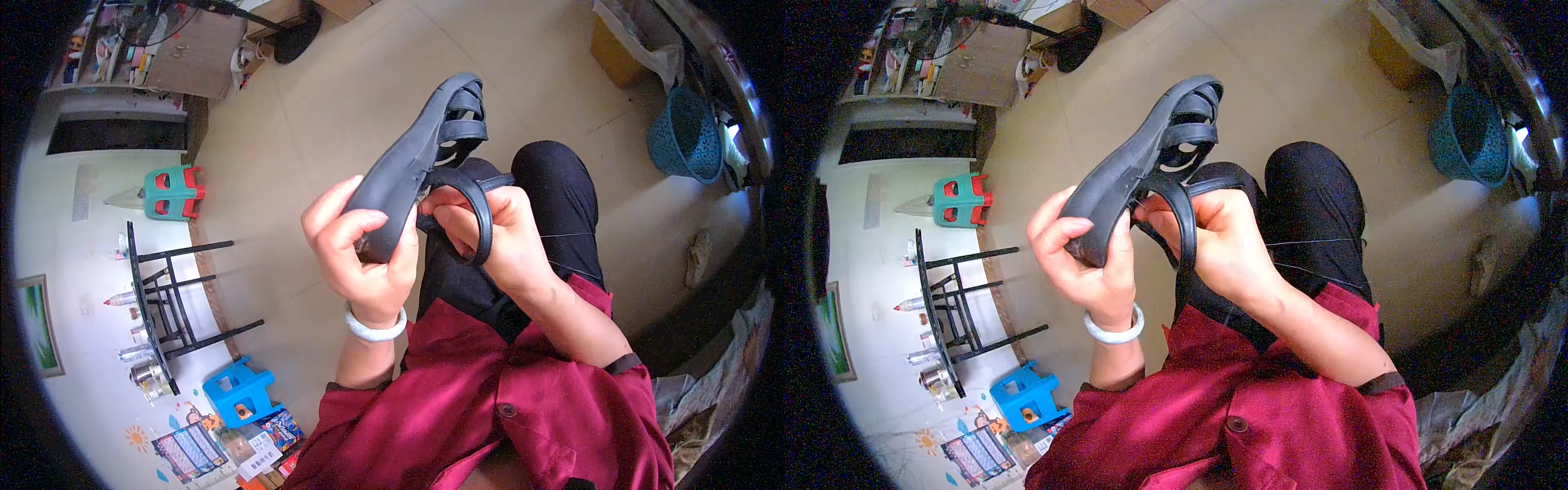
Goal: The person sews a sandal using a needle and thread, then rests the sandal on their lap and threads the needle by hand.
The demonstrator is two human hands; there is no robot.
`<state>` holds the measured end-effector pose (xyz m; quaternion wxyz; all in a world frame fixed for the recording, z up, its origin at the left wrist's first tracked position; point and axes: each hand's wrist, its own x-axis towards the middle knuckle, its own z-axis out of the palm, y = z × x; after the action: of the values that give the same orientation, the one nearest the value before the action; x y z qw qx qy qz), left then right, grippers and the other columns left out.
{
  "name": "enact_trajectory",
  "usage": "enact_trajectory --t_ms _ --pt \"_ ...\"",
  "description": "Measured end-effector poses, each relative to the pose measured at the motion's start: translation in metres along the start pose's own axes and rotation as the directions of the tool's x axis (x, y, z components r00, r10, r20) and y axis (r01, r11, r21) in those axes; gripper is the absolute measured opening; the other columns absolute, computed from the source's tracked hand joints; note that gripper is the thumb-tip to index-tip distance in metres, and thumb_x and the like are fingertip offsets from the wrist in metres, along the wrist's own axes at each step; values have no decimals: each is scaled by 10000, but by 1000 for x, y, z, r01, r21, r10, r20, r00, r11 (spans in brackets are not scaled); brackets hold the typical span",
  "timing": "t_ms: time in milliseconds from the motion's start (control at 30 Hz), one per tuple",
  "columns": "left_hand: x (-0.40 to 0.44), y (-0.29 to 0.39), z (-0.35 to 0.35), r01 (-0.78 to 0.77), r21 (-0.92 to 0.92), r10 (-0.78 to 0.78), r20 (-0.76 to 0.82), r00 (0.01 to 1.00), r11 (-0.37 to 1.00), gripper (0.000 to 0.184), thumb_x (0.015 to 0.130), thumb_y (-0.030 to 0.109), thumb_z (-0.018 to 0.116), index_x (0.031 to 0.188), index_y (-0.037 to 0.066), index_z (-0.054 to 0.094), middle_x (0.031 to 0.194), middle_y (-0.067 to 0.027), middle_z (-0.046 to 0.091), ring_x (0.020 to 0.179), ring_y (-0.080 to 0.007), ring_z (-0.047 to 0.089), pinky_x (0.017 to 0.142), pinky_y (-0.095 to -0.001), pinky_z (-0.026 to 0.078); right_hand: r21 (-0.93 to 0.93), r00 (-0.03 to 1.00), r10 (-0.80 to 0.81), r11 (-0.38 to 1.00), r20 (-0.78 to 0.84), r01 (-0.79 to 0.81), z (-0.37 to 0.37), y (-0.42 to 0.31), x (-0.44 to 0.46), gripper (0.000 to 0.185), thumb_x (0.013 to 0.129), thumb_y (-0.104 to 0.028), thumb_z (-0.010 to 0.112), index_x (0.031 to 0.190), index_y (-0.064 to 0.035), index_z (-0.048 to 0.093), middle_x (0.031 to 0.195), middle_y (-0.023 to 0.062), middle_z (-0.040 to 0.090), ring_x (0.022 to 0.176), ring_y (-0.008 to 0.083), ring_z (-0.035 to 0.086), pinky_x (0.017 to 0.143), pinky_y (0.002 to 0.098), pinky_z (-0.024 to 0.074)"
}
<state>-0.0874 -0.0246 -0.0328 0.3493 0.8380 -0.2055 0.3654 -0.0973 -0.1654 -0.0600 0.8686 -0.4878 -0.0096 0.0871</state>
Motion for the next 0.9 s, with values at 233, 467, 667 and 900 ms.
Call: enact_trajectory --t_ms 233,467,667,900 --pt "2 4 -9 -116 37 111 113 987 993 388 610 6 727 886 104 473 1032 -140 550 905 -290 525 782 -366 436 166 998 60 984 -6 -58 1 -1 -12 118 849 -84 597 881 4 668 639 -55 532 551 15 411 472 173 306" --pt "-5 9 -12 -58 -17 60 127 990 998 383 624 11 728 882 93 457 1019 -147 546 909 -288 527 783 -362 437 280 999 14 960 -30 -5 5 11 -19 106 833 -43 589 899 7 656 639 -51 537 535 18 403 465 168 289" --pt "-12 14 -11 25 -71 -17 103 995 997 363 648 16 724 881 88 455 1036 -153 528 915 -274 527 790 -348 435 286 998 -37 957 -41 47 10 13 -22 107 855 -107 584 827 -7 611 589 -16 497 495 51 413 445 199 309" --pt "-18 16 -9 11 -68 -6 87 996 998 368 656 7 721 889 87 448 1043 -160 512 910 -271 526 793 -343 435 200 993 84 978 -83 -66 15 -1 -27 84 873 -95 562 906 -20 543 649 -16 497 537 45 442 472 199 372"
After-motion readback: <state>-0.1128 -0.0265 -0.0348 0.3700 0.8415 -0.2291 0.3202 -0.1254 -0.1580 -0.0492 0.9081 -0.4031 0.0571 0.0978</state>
